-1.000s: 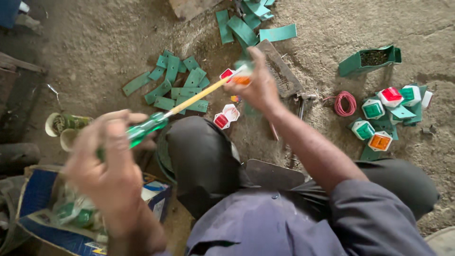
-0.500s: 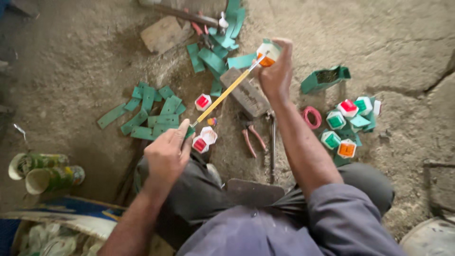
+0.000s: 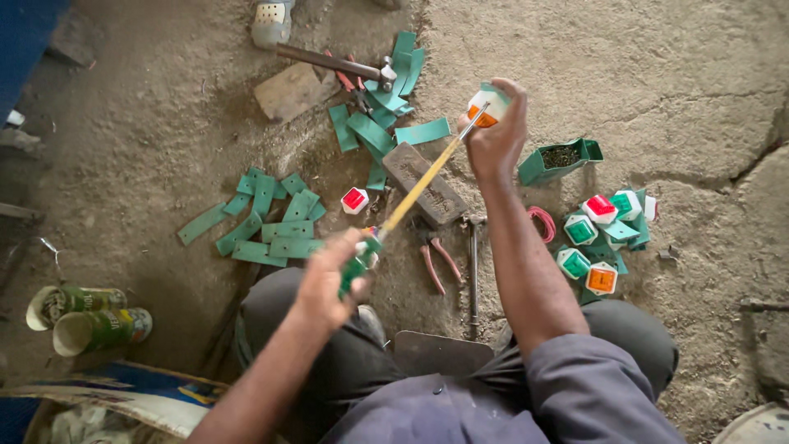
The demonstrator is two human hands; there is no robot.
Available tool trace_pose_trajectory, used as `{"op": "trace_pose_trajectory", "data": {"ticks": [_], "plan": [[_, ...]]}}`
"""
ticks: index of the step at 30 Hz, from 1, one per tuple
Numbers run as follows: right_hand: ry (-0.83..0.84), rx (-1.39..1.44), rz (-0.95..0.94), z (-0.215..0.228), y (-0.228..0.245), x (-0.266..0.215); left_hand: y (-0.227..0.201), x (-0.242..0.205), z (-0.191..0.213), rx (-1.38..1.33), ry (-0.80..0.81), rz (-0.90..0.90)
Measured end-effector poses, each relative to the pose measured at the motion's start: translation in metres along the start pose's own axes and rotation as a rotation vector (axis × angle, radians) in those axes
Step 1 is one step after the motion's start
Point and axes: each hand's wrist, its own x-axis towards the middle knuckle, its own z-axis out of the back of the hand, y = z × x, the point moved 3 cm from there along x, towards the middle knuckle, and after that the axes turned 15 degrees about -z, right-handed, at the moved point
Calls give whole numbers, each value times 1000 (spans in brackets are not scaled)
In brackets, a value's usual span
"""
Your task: The person assembles small electrical components by attaching green metal plates to white plastic boxes with colored centers. They use a hammer to drive nails into the plates and a screwdriver to tighten screws, working on the floor surrounded by tools and parts.
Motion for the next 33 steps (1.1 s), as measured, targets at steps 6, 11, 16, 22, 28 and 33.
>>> {"op": "trace_pose_trajectory", "data": {"ticks": [6, 11, 16, 22, 28, 33], "plan": [[29, 152, -88, -7, -8, -9, -27, -28, -23, 1757, 385, -1553], [43, 69, 6, -15, -3, -6, -11, -7, 1, 512, 99, -311], [110, 218, -198, -16, -15, -12, -29, -21, -1, 1630, 339, -1383], [33, 46, -78, -17, -4, -10, -33, -1, 14, 944, 218, -828], [28, 99, -77, -14, -3, -10, -19, -19, 1, 1391, 413, -1379], [35, 108, -27, -13, -5, -5, 8, -7, 7, 272, 256, -11]]}}
